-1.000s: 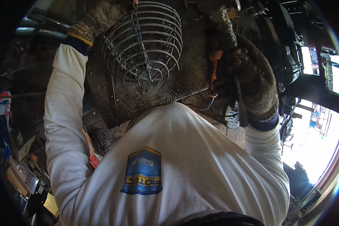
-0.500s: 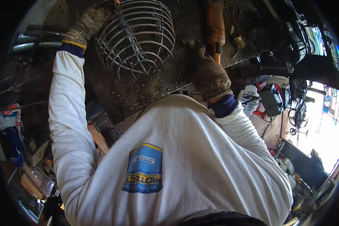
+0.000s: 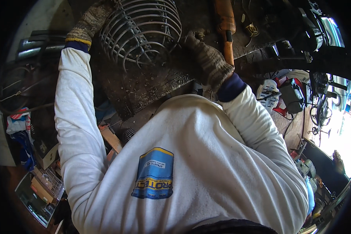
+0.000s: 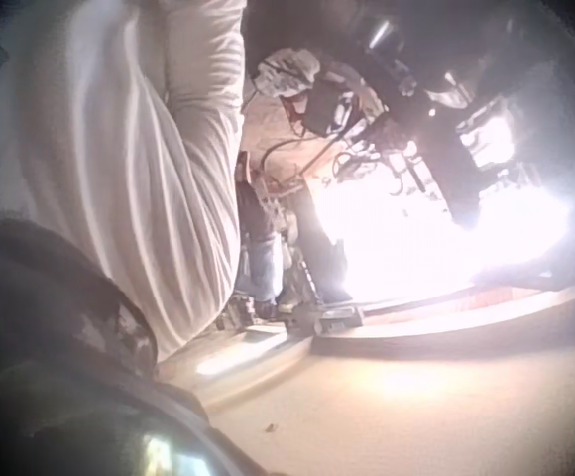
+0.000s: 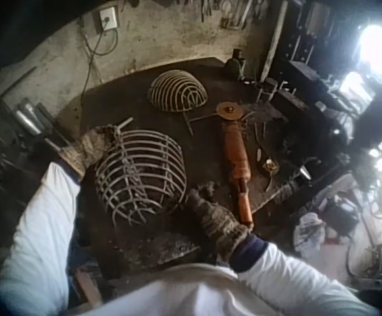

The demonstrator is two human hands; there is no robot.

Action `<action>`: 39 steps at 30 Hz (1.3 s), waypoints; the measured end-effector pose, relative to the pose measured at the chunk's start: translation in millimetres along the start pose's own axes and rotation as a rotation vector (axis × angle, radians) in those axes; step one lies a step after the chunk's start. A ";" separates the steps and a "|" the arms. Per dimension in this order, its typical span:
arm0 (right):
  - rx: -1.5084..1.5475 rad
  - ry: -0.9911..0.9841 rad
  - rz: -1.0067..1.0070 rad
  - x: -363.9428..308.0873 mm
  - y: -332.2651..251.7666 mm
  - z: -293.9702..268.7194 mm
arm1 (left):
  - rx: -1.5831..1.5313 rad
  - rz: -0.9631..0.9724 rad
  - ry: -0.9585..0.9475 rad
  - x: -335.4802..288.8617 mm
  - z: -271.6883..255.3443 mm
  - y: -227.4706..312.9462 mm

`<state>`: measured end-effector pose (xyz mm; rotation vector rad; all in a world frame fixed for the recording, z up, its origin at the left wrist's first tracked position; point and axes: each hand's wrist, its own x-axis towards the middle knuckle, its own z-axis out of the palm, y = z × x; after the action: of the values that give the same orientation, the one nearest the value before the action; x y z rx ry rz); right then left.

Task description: The person welds metal rods onto a curved wire frame using a welding tool, turning the frame by hand and occasionally using a hammer to tap the metal.

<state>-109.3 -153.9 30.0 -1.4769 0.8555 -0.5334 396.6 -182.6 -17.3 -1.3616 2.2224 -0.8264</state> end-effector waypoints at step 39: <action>0.954 -0.042 0.417 9.2 25.8 8.4 | -0.838 -0.401 0.013 27.7 -78.9 25.9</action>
<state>-102.1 -154.1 2.2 -0.4228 0.6920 -0.4856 319.2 -176.8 23.1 -2.2164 2.4425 0.0497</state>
